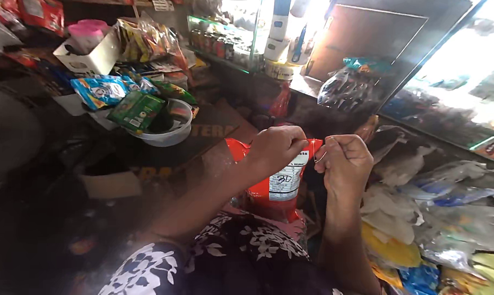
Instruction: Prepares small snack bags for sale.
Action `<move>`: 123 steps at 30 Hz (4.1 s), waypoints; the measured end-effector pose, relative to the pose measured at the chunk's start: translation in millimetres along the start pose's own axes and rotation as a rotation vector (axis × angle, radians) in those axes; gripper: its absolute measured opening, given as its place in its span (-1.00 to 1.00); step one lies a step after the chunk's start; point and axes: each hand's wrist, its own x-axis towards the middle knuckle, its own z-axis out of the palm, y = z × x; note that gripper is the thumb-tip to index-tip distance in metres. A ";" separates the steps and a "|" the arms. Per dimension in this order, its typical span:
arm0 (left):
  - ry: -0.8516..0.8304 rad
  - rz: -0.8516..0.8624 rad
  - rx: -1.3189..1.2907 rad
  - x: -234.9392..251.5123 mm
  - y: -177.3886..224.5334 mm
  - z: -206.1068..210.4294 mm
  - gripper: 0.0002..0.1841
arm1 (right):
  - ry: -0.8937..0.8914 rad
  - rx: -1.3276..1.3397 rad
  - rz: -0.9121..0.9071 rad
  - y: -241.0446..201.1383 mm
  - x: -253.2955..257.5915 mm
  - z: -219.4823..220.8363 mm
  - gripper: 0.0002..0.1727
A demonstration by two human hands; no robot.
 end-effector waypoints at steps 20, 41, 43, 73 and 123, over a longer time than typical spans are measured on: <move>0.164 0.185 0.228 -0.2 -11.6 28.0 -0.83 | 0.012 0.013 0.088 16.1 -5.0 -7.0 -0.82; 0.196 0.345 0.210 -5.7 -33.1 61.7 -0.88 | 0.075 0.290 0.142 27.0 -7.6 -27.1 -0.73; 0.162 0.290 0.158 -6.7 -31.6 63.0 -0.86 | 0.083 0.294 0.150 23.8 -6.8 -30.2 -0.72; -0.105 -0.300 -0.528 -11.4 -21.4 71.6 -0.90 | 0.064 -0.450 -0.133 51.9 -22.1 -29.6 -0.82; -0.022 -0.168 -0.479 0.6 -26.0 104.7 -0.94 | 0.169 -0.231 0.050 57.2 -21.8 -38.2 -0.76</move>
